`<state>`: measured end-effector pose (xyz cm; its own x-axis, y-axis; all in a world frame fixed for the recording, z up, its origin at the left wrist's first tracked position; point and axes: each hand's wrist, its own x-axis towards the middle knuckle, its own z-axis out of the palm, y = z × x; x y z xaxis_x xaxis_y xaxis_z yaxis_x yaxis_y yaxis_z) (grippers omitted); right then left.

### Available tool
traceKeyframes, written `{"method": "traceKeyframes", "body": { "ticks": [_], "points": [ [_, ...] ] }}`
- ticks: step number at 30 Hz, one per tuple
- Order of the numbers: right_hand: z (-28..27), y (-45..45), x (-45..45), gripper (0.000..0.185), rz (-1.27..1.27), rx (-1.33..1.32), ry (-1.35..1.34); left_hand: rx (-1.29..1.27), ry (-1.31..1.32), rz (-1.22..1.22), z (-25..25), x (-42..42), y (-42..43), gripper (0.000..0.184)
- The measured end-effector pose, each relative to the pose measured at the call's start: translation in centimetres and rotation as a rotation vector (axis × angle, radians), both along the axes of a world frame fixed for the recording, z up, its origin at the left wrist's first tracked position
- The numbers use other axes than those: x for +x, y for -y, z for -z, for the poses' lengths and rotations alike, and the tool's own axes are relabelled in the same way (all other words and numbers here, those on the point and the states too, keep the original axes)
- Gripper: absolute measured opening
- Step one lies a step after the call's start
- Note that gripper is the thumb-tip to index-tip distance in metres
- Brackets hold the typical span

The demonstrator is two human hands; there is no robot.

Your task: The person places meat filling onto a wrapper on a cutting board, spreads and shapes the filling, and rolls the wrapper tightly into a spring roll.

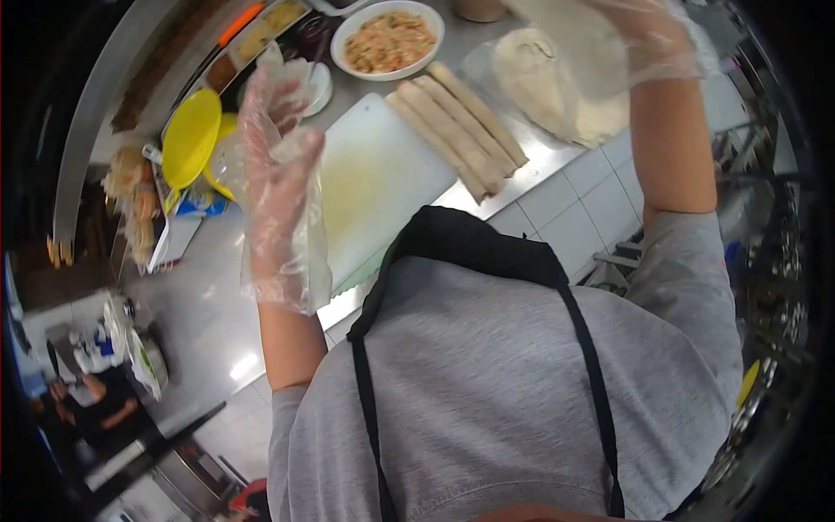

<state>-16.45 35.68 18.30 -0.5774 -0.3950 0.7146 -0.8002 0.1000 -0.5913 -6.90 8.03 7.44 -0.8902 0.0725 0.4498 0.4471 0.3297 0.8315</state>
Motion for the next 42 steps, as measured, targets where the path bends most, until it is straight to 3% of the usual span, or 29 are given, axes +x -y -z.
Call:
{"method": "traceKeyframes", "body": {
  "ticks": [1, 2, 7, 11, 13, 16, 18, 20, 21, 23, 24, 26, 30, 33, 35, 36, 38, 39, 41, 42],
  "points": [
    [0.1, 2.5, 1.3, 0.012, -0.197, -0.161, 0.404, -0.005, -0.003, -0.032, -0.3, 0.3, 0.8, 0.078],
    [0.6, 3.7, 1.6, 0.013, -0.254, -0.229, 0.534, 0.083, -0.016, -0.097, -0.6, 0.5, 1.6, 0.078],
    [3.2, 9.3, 2.6, 0.022, -0.260, -0.232, 0.672, 0.274, -0.006, -0.315, -0.7, 3.0, 9.1, 0.078],
    [7.2, 13.0, 2.6, 0.030, -0.138, -0.190, 0.808, 0.414, 0.001, -0.525, 0.3, 6.8, 9.6, 0.071],
    [12.6, 14.7, 2.0, 0.034, -0.065, -0.157, 0.893, 0.482, 0.014, -0.613, 1.2, 8.0, 10.4, 0.070],
    [30.7, 15.1, -1.0, 0.044, -0.024, -0.193, 0.970, 0.392, 0.370, -0.728, 6.0, 9.3, 12.7, 0.064],
    [33.9, 14.5, -1.0, 0.048, 0.004, -0.207, 0.961, 0.364, 0.483, -0.737, 11.1, 9.7, 15.2, 0.062],
    [30.0, 13.4, 1.1, 0.048, 0.200, 0.265, 0.732, 0.185, 0.629, -0.673, 15.4, 9.6, 17.6, 0.063],
    [28.8, 13.4, 1.0, 0.048, 0.198, 0.270, 0.735, 0.188, 0.633, -0.676, 14.9, 9.4, 17.4, 0.063],
    [27.4, 13.1, 1.3, 0.043, 0.060, 0.430, 0.880, -0.367, 0.479, -0.622, 13.3, 8.8, 15.9, 0.067],
    [27.0, 13.0, 1.2, 0.043, 0.065, 0.433, 0.878, -0.362, 0.477, -0.618, 13.6, 8.0, 15.4, 0.067],
    [26.3, 12.9, 1.0, 0.033, -0.094, 0.344, 0.866, -0.592, 0.145, -0.607, 14.1, 6.0, 14.8, 0.074],
    [22.1, 13.4, 1.7, 0.027, -0.191, 0.247, 0.681, -0.602, 0.140, -0.501, 10.2, 2.7, 12.6, 0.080],
    [17.3, 13.5, 1.5, 0.027, -0.360, 0.414, 0.512, -0.539, 0.036, -0.295, 8.9, 1.2, 12.0, 0.089],
    [15.7, 13.7, 0.5, 0.030, -0.563, 0.424, 0.515, -0.232, 0.182, -0.080, 8.1, 0.9, 11.1, 0.076],
    [14.8, 13.8, 0.9, 0.030, -0.558, 0.423, 0.514, -0.232, 0.180, -0.076, 7.5, 0.8, 11.0, 0.076],
    [13.3, 13.8, 1.8, 0.030, -0.469, 0.166, 0.753, 0.104, 0.668, -0.001, 6.0, 0.6, 10.7, 0.055],
    [13.8, 13.7, 1.2, 0.030, -0.465, 0.166, 0.752, 0.104, 0.667, 0.002, 4.9, 0.8, 10.2, 0.055],
    [15.3, 13.2, -0.5, 0.029, -0.382, 0.298, 0.471, 0.043, 0.447, -0.152, 3.1, 1.5, 9.2, 0.032],
    [15.8, 12.9, -0.9, 0.028, -0.352, 0.339, 0.378, 0.043, 0.448, -0.153, 3.2, 1.8, 9.5, 0.032]
  ]
}}
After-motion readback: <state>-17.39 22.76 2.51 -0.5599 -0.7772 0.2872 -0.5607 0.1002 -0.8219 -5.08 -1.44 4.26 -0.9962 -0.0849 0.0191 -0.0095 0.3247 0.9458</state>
